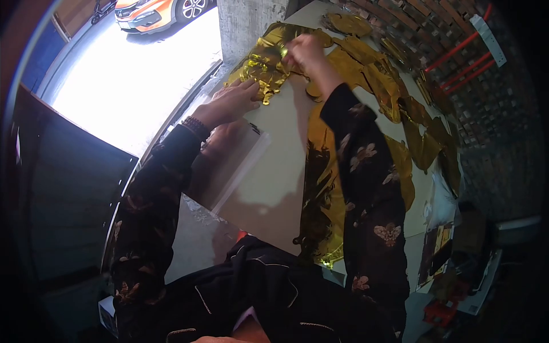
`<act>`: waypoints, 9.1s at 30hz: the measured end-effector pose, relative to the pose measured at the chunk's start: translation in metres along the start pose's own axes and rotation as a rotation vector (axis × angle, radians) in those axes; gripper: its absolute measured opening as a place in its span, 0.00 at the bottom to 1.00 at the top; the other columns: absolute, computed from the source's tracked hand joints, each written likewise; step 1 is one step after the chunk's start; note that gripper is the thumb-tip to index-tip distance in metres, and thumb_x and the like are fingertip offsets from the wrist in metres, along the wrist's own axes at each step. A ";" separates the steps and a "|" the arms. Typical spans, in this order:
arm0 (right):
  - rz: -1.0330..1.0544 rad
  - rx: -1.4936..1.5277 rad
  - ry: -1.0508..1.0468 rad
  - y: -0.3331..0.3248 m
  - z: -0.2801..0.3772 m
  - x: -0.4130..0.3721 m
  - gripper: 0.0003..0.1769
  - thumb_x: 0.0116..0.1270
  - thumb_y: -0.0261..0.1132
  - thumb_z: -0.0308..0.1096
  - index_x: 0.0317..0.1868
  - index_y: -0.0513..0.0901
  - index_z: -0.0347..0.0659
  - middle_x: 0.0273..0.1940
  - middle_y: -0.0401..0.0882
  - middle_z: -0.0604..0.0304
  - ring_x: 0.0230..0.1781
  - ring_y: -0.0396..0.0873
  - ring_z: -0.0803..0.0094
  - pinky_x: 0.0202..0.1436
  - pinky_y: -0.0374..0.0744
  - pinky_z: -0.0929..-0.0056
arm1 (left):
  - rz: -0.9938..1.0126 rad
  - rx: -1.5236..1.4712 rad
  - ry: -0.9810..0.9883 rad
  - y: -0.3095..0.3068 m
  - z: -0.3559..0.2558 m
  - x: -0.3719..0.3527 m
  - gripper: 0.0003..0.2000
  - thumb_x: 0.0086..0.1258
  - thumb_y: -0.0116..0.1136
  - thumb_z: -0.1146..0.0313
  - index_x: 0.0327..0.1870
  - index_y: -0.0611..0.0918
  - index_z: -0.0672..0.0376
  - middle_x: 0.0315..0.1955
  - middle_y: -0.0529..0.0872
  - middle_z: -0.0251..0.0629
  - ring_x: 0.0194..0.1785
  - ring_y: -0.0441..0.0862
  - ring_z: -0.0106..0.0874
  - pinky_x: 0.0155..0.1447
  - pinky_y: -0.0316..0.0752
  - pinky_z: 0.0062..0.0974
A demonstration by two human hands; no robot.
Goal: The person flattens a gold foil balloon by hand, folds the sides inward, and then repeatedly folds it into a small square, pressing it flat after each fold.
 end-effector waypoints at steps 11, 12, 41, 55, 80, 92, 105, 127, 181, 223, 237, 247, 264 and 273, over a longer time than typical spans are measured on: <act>-0.029 1.327 -0.845 -0.234 0.156 0.075 0.09 0.74 0.63 0.20 0.53 0.80 0.30 0.57 0.83 0.48 0.59 0.83 0.57 0.63 0.88 0.63 | 0.175 -0.010 -0.085 -0.016 -0.011 0.004 0.23 0.75 0.57 0.47 0.52 0.80 0.61 0.55 0.80 0.44 0.62 0.78 0.45 0.63 0.75 0.44; -0.022 1.359 -0.860 -0.241 0.163 0.061 0.08 0.74 0.63 0.21 0.51 0.81 0.30 0.57 0.82 0.48 0.60 0.82 0.57 0.64 0.87 0.63 | 0.175 -0.005 -0.087 -0.016 -0.012 0.004 0.23 0.75 0.58 0.47 0.53 0.80 0.61 0.55 0.80 0.44 0.61 0.78 0.45 0.62 0.75 0.44; -0.009 1.075 0.149 -0.127 -0.045 -0.218 0.38 0.74 0.60 0.65 0.63 0.75 0.35 0.53 0.82 0.54 0.51 0.86 0.64 0.56 0.86 0.59 | 0.316 -1.563 -0.080 -0.090 -0.184 -0.069 0.19 0.71 0.67 0.70 0.61 0.81 0.64 0.50 0.88 0.33 0.53 0.84 0.23 0.60 0.77 0.23; -0.085 0.380 0.399 -0.193 -0.080 -0.291 0.15 0.67 0.74 0.34 0.48 0.82 0.38 0.35 0.85 0.60 0.30 0.84 0.74 0.26 0.76 0.79 | 0.527 -0.976 0.039 -0.060 -0.259 -0.046 0.25 0.66 0.72 0.71 0.63 0.78 0.66 0.49 0.87 0.35 0.52 0.83 0.24 0.59 0.77 0.25; -0.351 0.463 0.412 -0.271 -0.186 -0.289 0.14 0.65 0.75 0.28 0.47 0.84 0.28 0.37 0.88 0.50 0.31 0.88 0.68 0.30 0.89 0.77 | 0.350 -0.749 -0.179 0.029 -0.223 -0.072 0.20 0.63 0.71 0.61 0.50 0.85 0.67 0.29 0.88 0.49 0.35 0.89 0.36 0.40 0.81 0.34; -0.173 -0.607 -0.230 -0.211 -0.116 -0.370 0.26 0.65 0.72 0.35 0.62 0.81 0.36 0.61 0.79 0.48 0.63 0.77 0.52 0.65 0.76 0.56 | 0.108 -0.399 -0.016 0.006 -0.235 -0.170 0.24 0.60 0.71 0.72 0.59 0.80 0.63 0.41 0.83 0.45 0.45 0.85 0.41 0.49 0.79 0.38; 0.177 -0.849 -0.411 -0.122 -0.087 -0.406 0.33 0.64 0.73 0.46 0.68 0.79 0.42 0.71 0.72 0.48 0.77 0.61 0.45 0.78 0.60 0.47 | 0.026 -0.492 0.011 0.019 -0.248 -0.182 0.14 0.63 0.68 0.76 0.50 0.81 0.63 0.36 0.81 0.45 0.38 0.84 0.43 0.44 0.77 0.39; 0.204 -0.811 -0.381 -0.121 -0.088 -0.406 0.35 0.65 0.73 0.45 0.70 0.76 0.42 0.72 0.70 0.46 0.76 0.63 0.46 0.79 0.61 0.50 | 0.039 -0.549 0.047 0.019 -0.245 -0.182 0.16 0.61 0.70 0.76 0.50 0.82 0.62 0.41 0.83 0.45 0.41 0.87 0.44 0.46 0.81 0.38; -0.008 -0.968 -0.362 -0.110 -0.119 -0.347 0.30 0.80 0.51 0.48 0.76 0.67 0.45 0.77 0.63 0.49 0.79 0.57 0.49 0.81 0.55 0.47 | 0.041 -0.055 0.279 0.065 -0.290 -0.118 0.40 0.74 0.56 0.44 0.75 0.65 0.70 0.74 0.66 0.53 0.80 0.59 0.47 0.82 0.52 0.43; -0.045 -0.906 -0.303 -0.106 -0.123 -0.349 0.33 0.76 0.51 0.51 0.72 0.71 0.39 0.77 0.60 0.46 0.81 0.53 0.49 0.83 0.50 0.48 | -0.128 -0.737 0.114 0.089 -0.240 -0.006 0.28 0.77 0.51 0.68 0.77 0.65 0.61 0.73 0.69 0.56 0.73 0.72 0.49 0.74 0.68 0.37; 0.112 -1.019 -0.170 -0.110 -0.109 -0.349 0.33 0.76 0.47 0.53 0.70 0.75 0.38 0.74 0.66 0.45 0.80 0.55 0.50 0.82 0.49 0.45 | -0.032 -0.125 0.108 0.092 -0.274 -0.002 0.26 0.85 0.33 0.50 0.76 0.68 0.50 0.77 0.66 0.40 0.81 0.54 0.52 0.81 0.49 0.47; 0.038 -0.986 -0.280 -0.110 -0.117 -0.349 0.26 0.71 0.51 0.48 0.50 0.86 0.35 0.62 0.75 0.43 0.74 0.60 0.47 0.82 0.48 0.46 | -0.304 -0.547 0.064 0.089 -0.273 0.005 0.18 0.81 0.46 0.65 0.64 0.78 0.64 0.61 0.82 0.52 0.69 0.73 0.55 0.70 0.69 0.43; -0.045 -0.982 -0.359 -0.108 -0.125 -0.345 0.30 0.71 0.51 0.47 0.65 0.77 0.37 0.67 0.73 0.45 0.73 0.64 0.51 0.81 0.52 0.50 | -0.182 -0.077 0.273 0.091 -0.243 -0.015 0.24 0.79 0.52 0.58 0.74 0.71 0.53 0.72 0.73 0.39 0.78 0.62 0.51 0.78 0.57 0.47; 0.074 -0.996 -0.272 -0.112 -0.116 -0.347 0.28 0.75 0.50 0.50 0.64 0.80 0.42 0.65 0.77 0.48 0.71 0.67 0.50 0.79 0.55 0.48 | 0.046 0.017 0.248 0.069 -0.241 -0.072 0.30 0.79 0.51 0.54 0.78 0.64 0.52 0.79 0.63 0.41 0.82 0.54 0.49 0.82 0.49 0.47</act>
Point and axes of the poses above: each hand's wrist, its own x-axis towards the middle knuckle, its own y-axis out of the palm, z = x × y, the point moved 2 cm from there along x, towards the middle knuckle
